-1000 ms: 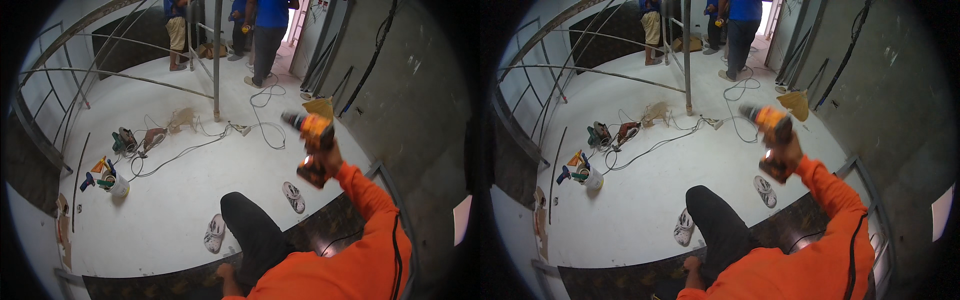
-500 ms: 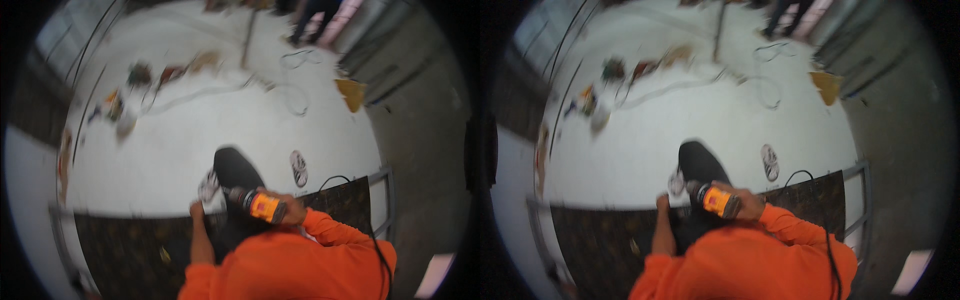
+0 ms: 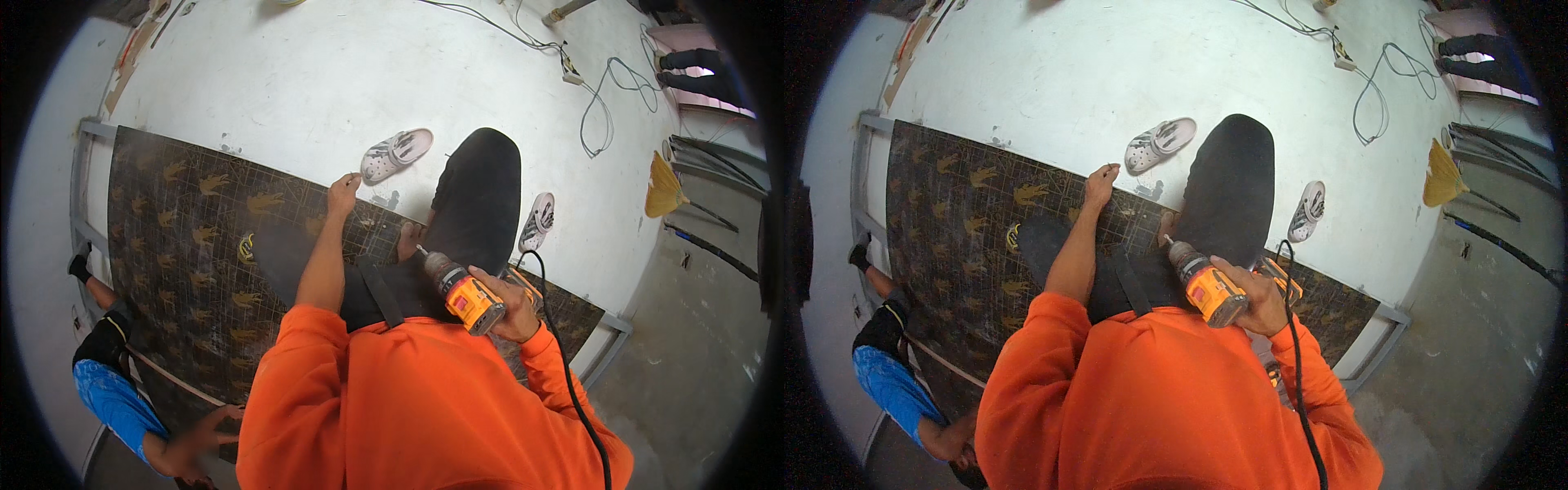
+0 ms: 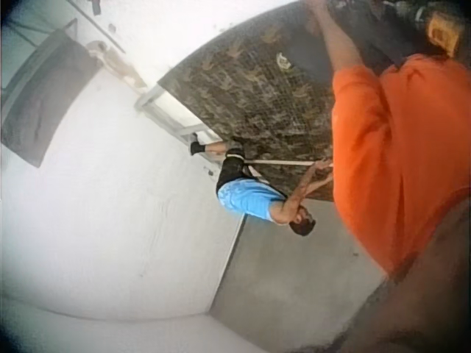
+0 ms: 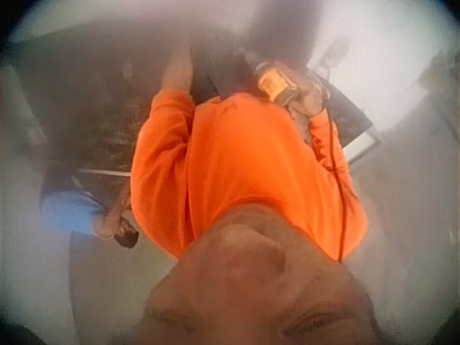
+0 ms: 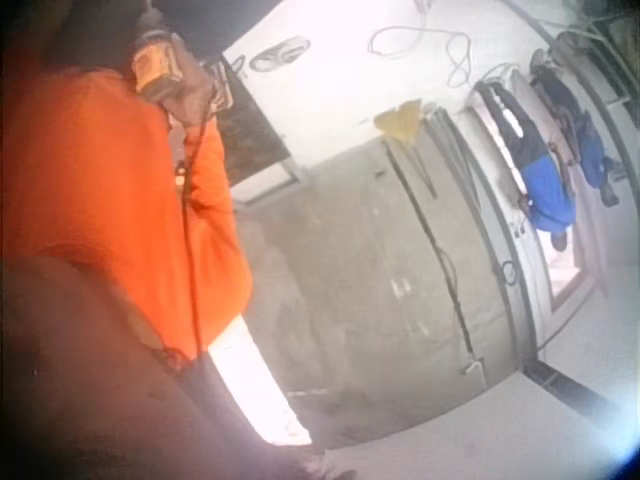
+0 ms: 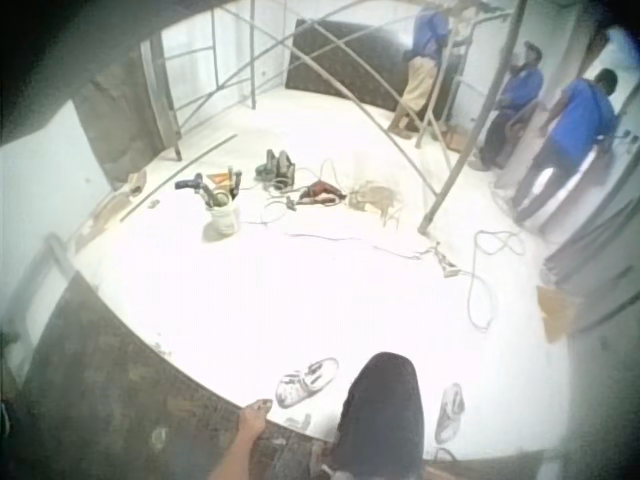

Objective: The person sits on the floor and uses a cordless drill to make holes in a large patterned tile. They repeatedly position the drill, drill into the tile, and adjust their position to reach different spots.

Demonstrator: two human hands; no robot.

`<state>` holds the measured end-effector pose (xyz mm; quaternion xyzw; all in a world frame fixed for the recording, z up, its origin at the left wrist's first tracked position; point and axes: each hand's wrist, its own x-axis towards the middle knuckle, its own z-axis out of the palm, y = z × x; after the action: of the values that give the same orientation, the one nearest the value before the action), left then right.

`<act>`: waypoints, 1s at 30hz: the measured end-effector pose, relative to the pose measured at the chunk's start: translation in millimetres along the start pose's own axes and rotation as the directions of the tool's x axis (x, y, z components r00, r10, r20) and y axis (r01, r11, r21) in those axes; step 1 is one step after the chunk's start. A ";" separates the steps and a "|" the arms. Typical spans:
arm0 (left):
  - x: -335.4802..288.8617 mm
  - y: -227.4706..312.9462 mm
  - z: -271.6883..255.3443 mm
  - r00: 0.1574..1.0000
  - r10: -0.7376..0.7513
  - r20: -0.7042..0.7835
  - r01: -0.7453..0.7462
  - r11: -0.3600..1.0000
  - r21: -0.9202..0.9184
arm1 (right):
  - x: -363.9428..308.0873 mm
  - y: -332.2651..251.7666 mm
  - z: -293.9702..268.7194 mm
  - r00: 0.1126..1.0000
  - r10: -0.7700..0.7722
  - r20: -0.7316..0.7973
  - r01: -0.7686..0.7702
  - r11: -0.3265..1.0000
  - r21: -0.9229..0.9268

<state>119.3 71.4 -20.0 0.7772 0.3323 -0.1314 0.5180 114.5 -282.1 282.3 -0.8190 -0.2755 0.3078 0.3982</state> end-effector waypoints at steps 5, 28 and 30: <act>-48.7 72.1 -17.3 0.966 0.090 0.241 0.044 0.866 -0.498 | 3.6 13.6 8.6 1.000 -0.010 -0.024 0.010 1.000 -0.015; -175.2 183.7 -76.3 0.980 0.198 0.016 -0.141 0.750 -0.646 | 78.2 27.2 -4.3 0.970 -0.190 0.150 0.147 0.954 0.260; -174.1 178.3 -71.2 0.883 0.453 -0.127 -0.465 0.880 -0.100 | 82.4 30.5 -1.9 0.970 -0.208 0.127 0.203 0.978 0.046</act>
<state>95.9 25.5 234.0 0.8047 0.1719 0.0558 0.5655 176.5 -241.8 234.8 -0.7573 -0.3794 0.3227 0.4223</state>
